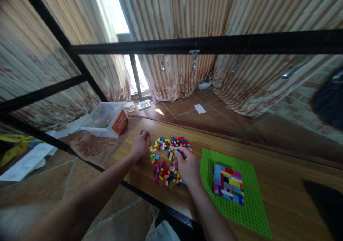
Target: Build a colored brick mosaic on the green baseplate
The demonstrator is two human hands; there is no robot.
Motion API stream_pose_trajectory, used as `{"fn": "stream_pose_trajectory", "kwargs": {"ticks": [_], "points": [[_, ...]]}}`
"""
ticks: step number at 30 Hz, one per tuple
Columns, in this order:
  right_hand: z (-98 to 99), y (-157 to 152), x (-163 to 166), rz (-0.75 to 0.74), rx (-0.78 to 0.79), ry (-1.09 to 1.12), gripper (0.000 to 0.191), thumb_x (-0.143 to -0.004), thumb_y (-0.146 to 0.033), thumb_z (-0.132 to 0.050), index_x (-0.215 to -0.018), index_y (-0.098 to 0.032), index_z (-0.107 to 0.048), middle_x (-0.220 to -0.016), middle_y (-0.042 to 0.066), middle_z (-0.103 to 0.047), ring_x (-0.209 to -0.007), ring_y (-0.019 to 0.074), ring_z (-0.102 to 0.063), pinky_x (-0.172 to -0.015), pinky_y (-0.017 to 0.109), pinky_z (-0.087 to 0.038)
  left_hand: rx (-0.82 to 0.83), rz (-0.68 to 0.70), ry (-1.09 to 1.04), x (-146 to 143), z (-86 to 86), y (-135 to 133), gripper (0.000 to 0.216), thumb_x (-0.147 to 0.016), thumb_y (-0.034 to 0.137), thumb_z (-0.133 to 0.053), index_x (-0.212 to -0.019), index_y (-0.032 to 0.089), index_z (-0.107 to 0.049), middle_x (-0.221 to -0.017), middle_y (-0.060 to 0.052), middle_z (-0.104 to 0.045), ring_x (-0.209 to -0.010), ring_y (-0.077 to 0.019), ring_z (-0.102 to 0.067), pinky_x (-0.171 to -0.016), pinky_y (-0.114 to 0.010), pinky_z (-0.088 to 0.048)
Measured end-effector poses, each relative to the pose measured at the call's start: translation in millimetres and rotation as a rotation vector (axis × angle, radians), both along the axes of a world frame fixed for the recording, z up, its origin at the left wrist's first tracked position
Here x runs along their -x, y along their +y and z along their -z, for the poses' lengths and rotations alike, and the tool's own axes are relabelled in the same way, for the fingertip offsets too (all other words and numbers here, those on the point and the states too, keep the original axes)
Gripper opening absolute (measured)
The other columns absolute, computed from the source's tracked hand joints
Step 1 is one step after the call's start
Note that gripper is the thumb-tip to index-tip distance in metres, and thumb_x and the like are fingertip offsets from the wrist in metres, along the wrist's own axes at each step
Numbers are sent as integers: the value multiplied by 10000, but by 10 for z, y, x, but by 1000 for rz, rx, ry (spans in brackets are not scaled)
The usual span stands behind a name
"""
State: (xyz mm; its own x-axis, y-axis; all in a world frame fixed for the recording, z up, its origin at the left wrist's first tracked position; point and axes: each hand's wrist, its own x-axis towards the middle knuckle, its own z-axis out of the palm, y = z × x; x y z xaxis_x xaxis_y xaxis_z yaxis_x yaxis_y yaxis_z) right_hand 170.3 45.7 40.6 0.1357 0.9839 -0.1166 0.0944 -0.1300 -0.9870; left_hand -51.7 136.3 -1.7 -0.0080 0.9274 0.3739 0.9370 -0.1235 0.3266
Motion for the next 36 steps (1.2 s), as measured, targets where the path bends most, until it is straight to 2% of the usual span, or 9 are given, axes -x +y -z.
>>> {"fn": "stream_pose_trajectory", "kwargs": {"ticks": [5,8,11,17,20,24,28,31,36], "points": [[-40,155,-76,-191,-134,-547,215,-839,-330,-502,-839,-238,-696,-691,20,-700,-594,187,-641,-569,290,-442,-7,12,-5,4,0,-9,175,-882,154,-441,-889,191,-611,-965,-93,-615,-962,-238,-552,-874,-363,-459],[-62,235,-64,-213,-205,-797,201,-839,-295,-518,-806,-247,-710,-736,30,-719,-688,197,-654,-620,288,-423,-5,20,-7,8,-7,-15,176,-873,139,-444,-872,197,-610,-968,-89,-612,-973,-235,-550,-878,-362,-459],[-46,282,-41,-200,-251,-903,213,-853,-322,-527,-808,-261,-727,-754,32,-728,-713,198,-654,-624,284,-412,-1,22,-10,7,-15,-15,175,-869,137,-446,-861,199,-609,-967,-86,-610,-985,-233,-546,-895,-366,-456],[-36,305,-65,-185,-213,-907,276,-897,-336,-463,-872,-254,-725,-769,52,-728,-729,208,-654,-636,294,-413,9,16,-14,8,-12,1,171,-852,126,-458,-851,206,-609,-960,-85,-611,-981,-236,-549,-898,-370,-459],[-82,258,-96,-163,-149,-721,290,-896,-341,-445,-906,-229,-712,-721,57,-708,-692,208,-641,-637,306,-421,6,14,-11,14,-9,9,167,-851,130,-459,-854,205,-608,-962,-87,-609,-991,-238,-548,-899,-365,-458],[-156,53,-159,-95,-2,-54,325,-847,-459,-526,-962,-204,-691,-707,25,-678,-532,139,-550,-525,268,-412,2,26,-3,21,-17,16,164,-847,136,-458,-855,200,-608,-947,-91,-612,-986,-244,-548,-908,-370,-454],[-270,-280,-280,-39,106,487,320,-754,-444,-688,-985,-224,-708,-798,20,-692,-641,108,-580,-596,231,-473,-6,31,-1,29,-16,26,176,-844,140,-444,-845,205,-608,-951,-90,-613,-978,-244,-552,-900,-366,-454],[-377,-523,-410,26,137,607,311,-709,-397,-749,-969,-228,-727,-868,37,-713,-696,107,-606,-655,235,-510,-21,36,2,39,1,46,174,-841,160,-444,-853,204,-612,-953,-89,-616,-976,-243,-558,-896,-358,-453],[-432,-949,-731,200,163,569,397,-619,-383,-827,-967,-222,-723,-871,44,-726,-664,116,-621,-631,248,-529,-33,23,24,50,18,90,204,-840,196,-432,-879,189,-632,-940,-102,-623,-962,-260,-569,-878,-371,-457]]}}
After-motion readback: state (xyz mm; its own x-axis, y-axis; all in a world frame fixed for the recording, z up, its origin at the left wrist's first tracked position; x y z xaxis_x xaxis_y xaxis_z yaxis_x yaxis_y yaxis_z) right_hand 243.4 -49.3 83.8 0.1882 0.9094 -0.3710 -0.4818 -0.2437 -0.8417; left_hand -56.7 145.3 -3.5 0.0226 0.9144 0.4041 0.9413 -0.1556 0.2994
